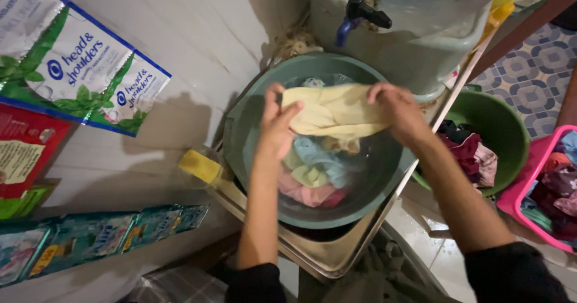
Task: The person hand-washes small clothing items in a basin of soapy water, scrubbing and rinsing each piece before placing it into a green bucket. The items include various colored garments and socks.
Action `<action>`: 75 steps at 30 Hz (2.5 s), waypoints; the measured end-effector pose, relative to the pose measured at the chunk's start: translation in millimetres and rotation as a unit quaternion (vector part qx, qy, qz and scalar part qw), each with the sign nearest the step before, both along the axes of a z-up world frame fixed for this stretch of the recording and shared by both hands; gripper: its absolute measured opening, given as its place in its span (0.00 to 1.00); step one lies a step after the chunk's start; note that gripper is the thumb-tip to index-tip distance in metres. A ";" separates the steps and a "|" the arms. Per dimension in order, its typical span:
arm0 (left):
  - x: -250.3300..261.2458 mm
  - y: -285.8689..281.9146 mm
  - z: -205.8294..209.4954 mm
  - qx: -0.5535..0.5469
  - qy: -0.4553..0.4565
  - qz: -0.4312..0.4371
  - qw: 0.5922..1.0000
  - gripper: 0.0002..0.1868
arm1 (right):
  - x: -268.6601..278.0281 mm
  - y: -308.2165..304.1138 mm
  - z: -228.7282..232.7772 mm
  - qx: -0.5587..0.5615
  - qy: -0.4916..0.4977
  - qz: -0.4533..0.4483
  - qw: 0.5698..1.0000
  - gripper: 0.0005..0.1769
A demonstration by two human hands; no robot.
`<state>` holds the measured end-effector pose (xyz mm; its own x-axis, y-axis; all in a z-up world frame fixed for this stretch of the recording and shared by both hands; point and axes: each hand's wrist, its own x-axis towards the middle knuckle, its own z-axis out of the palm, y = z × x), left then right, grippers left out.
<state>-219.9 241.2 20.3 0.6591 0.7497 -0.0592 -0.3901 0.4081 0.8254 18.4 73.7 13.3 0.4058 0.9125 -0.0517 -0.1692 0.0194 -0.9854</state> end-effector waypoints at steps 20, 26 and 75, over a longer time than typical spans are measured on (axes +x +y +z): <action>26.0 -28.7 -143.9 0.428 0.622 -0.123 0.644 0.46 | -18.0 41.4 -162.7 -0.435 -0.569 0.184 0.673 0.31; 6.6 15.2 -50.9 0.305 0.436 -0.118 0.838 0.15 | 5.9 30.5 -40.9 -0.278 -0.535 0.086 0.793 0.24; 72.4 -0.9 -258.6 -0.285 0.138 0.086 0.945 0.17 | -42.8 55.4 -90.7 -0.101 -0.464 0.002 0.880 0.15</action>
<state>-147.5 240.3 -238.4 0.4306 0.6389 -0.6375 -0.2935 0.7671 0.5705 -24.4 129.1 -77.3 0.3563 0.9239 0.1392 0.7108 -0.1713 -0.6822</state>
